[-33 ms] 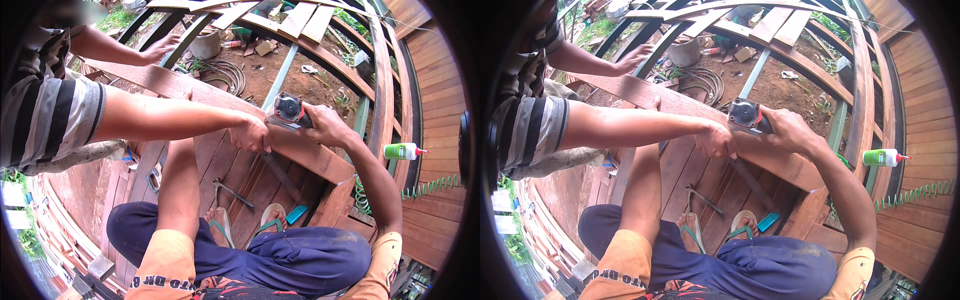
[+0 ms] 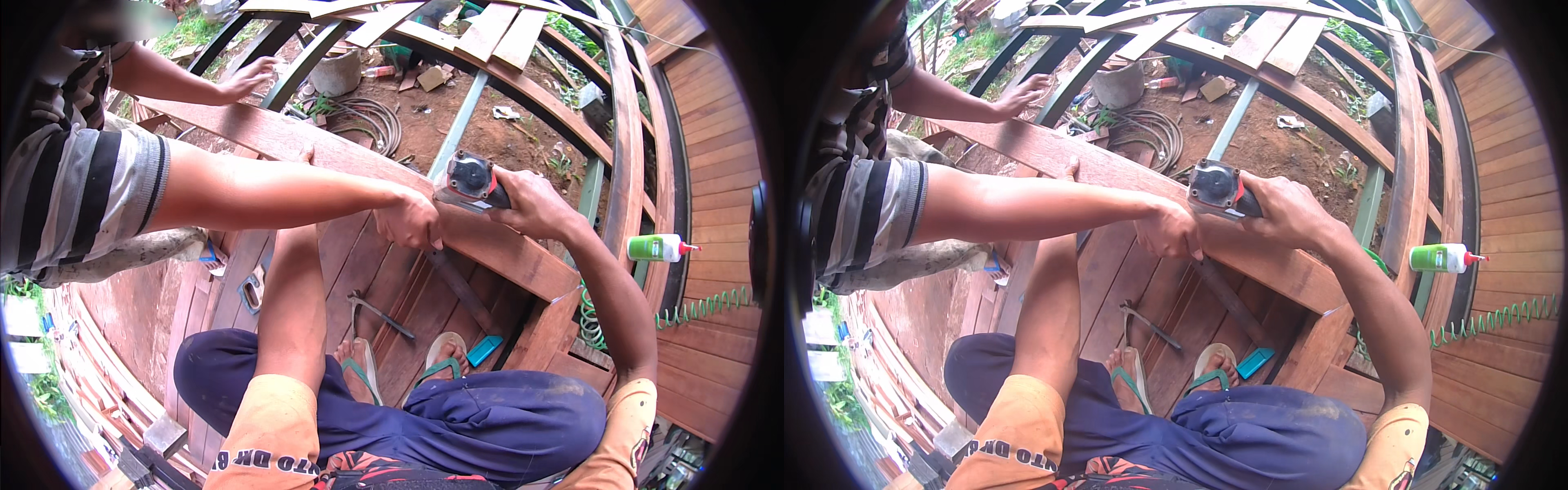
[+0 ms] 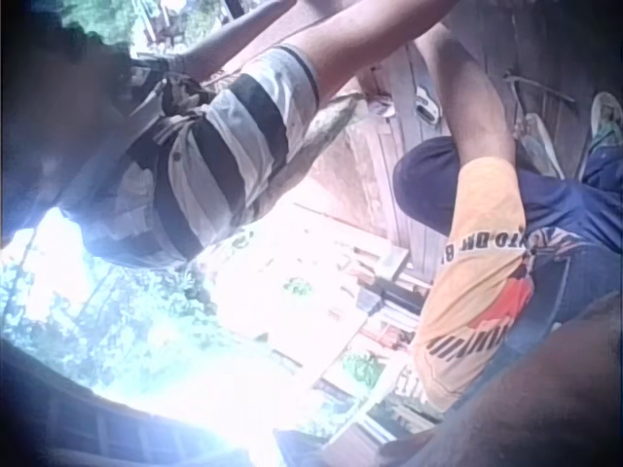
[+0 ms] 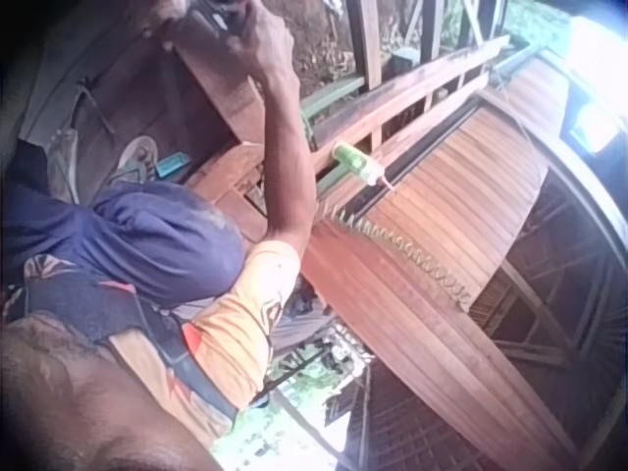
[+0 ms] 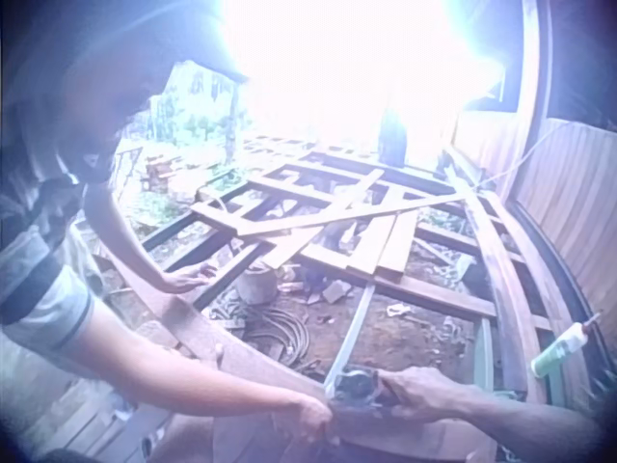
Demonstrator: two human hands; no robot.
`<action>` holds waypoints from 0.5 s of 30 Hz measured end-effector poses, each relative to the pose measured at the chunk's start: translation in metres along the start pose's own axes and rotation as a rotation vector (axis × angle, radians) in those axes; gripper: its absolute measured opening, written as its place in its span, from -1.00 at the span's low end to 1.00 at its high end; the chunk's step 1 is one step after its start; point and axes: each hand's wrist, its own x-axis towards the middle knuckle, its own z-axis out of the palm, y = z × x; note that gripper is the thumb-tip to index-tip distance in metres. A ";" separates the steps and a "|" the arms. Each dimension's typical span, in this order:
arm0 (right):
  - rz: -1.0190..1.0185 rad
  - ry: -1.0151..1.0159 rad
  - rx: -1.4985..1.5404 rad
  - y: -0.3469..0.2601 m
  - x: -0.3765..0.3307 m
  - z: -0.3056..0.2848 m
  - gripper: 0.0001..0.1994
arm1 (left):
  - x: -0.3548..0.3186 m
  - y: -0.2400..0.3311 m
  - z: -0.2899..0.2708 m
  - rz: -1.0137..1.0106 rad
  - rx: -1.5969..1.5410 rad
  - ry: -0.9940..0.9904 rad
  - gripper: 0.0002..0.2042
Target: The person sits on a wooden deck and assembles a curved wooden railing. They apply glue to the joints, align the pieces, and secure them using a nail gun and hammer. A coworker assists by holding the wood in place.
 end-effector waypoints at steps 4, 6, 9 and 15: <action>-0.004 -0.043 0.011 -0.006 0.006 -0.004 -0.43 | 0.033 -0.027 -0.009 -0.182 0.053 0.095 -0.39; 0.001 -0.039 0.021 -0.006 0.005 -0.004 -0.46 | 0.039 -0.036 -0.006 -0.225 0.069 0.153 -0.37; 0.026 -0.069 0.018 -0.011 0.004 -0.008 -0.49 | 0.050 -0.046 -0.007 -0.306 0.019 0.241 -0.33; -0.008 -0.087 0.036 -0.012 0.004 -0.007 -0.49 | 0.057 -0.057 -0.003 -0.196 -0.413 0.154 -0.37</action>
